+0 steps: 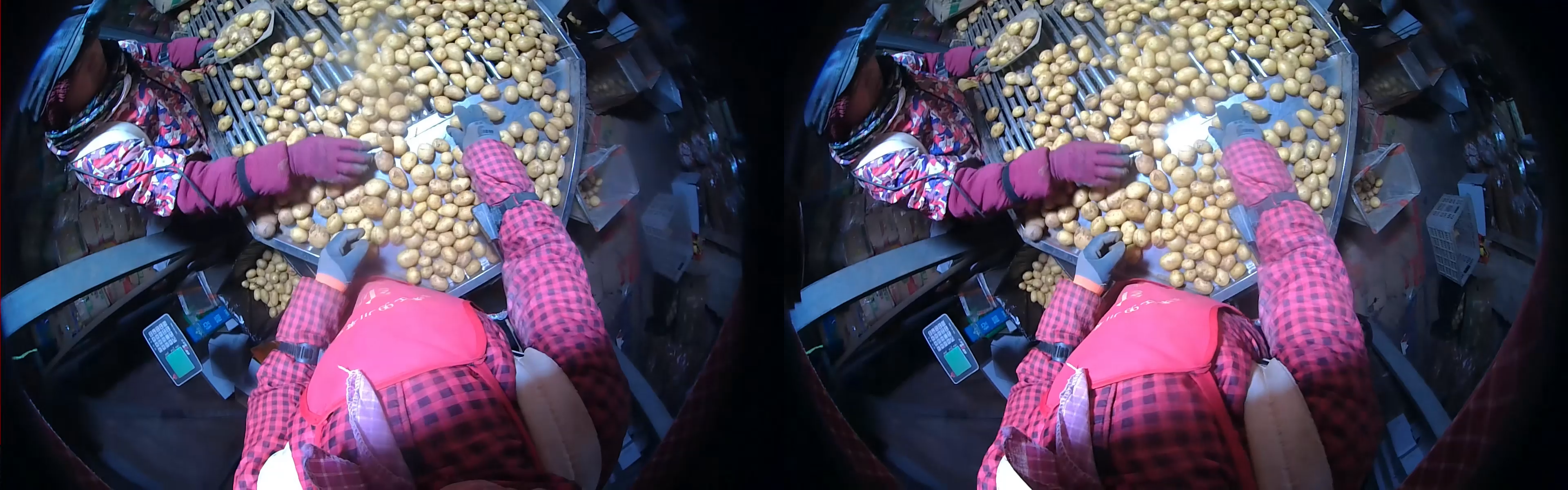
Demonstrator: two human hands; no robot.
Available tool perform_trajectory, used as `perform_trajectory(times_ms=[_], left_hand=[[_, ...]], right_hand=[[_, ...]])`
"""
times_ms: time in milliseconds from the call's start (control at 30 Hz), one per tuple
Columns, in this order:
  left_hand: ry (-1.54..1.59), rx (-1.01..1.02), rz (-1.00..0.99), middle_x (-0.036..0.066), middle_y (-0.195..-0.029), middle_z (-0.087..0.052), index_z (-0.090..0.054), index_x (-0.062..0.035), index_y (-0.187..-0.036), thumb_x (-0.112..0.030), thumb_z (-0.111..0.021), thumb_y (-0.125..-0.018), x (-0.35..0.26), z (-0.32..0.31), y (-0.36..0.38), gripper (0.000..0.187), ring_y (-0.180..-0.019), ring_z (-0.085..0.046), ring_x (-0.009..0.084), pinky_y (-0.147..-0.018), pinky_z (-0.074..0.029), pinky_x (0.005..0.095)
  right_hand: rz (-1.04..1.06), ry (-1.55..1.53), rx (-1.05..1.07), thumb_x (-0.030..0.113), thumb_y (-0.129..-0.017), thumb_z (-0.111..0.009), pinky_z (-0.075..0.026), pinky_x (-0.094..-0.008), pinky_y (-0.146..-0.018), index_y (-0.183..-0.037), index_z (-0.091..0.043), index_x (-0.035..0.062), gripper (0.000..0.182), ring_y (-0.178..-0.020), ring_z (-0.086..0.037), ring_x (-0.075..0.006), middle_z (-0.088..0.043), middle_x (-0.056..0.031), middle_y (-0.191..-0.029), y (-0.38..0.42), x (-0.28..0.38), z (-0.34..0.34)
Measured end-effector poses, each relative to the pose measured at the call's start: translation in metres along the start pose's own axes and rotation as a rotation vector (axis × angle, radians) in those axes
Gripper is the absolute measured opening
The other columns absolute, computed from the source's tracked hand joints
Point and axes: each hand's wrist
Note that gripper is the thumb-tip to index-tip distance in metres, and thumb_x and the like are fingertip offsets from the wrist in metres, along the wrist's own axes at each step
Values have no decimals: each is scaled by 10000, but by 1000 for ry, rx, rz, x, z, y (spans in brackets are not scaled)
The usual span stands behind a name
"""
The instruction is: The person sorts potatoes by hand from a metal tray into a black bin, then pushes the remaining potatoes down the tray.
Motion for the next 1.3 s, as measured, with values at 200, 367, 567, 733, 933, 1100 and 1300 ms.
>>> perform_trajectory(times_ms=[200,367,567,733,933,1100,1300], left_hand=[[823,365,476,72,-1001,-633,-553,-46,-1321,-393,-606,-975,-29,-12,8,493,-855,-628,225,-780,-572,389],[1355,426,599,97,-1110,-584,-480,-41,-1371,-581,-465,-989,-48,-26,3,661,-999,-577,290,-924,-542,505],[911,234,406,137,-1314,-567,-511,-35,-1295,-427,-492,-1023,10,-4,32,477,-1201,-577,295,-923,-548,512],[1155,338,560,158,-1319,-532,-483,23,-1344,-180,-574,-967,10,9,37,438,-1195,-555,292,-946,-539,447],[579,417,191,193,-1423,-475,-446,28,-1396,-154,-647,-888,46,30,47,576,-1276,-519,351,-985,-519,517],[706,363,314,216,-1321,-566,-501,48,-1331,-277,-605,-948,13,29,50,512,-1214,-570,357,-963,-532,518],[805,387,425,166,-1223,-639,-550,20,-1297,-300,-546,-995,27,17,22,440,-1089,-639,274,-852,-576,442]], right_hand=[[68,-265,-71,256,-803,-738,-479,-442,-936,-1203,-631,41,466,-1069,-595,-379,-636,-208,-1119,56,48,29],[432,-687,398,392,-827,-708,-475,-447,-937,-1204,-657,98,481,-1098,-606,-336,-651,-139,-1162,124,152,53],[577,-18,274,243,-821,-672,-453,-472,-898,-1185,-607,139,384,-1109,-567,-308,-576,-102,-1164,116,189,-22],[459,-45,510,166,-808,-652,-464,-467,-914,-1173,-625,169,366,-1126,-553,-319,-559,-100,-1158,119,194,-21],[635,-75,667,335,-864,-634,-507,-437,-920,-1238,-653,215,394,-1126,-601,-304,-587,-99,-1205,132,156,21],[97,-23,276,357,-873,-648,-504,-476,-805,-1158,-568,119,380,-953,-624,-383,-578,-172,-1190,83,116,18],[-115,6,337,349,-867,-653,-520,-472,-846,-1230,-549,124,439,-1045,-639,-367,-604,-173,-1215,64,109,-6]])
Point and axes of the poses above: each hand's wrist, its own y-axis away from the middle knuckle, its own z-axis out of the back of the hand, x = y × z
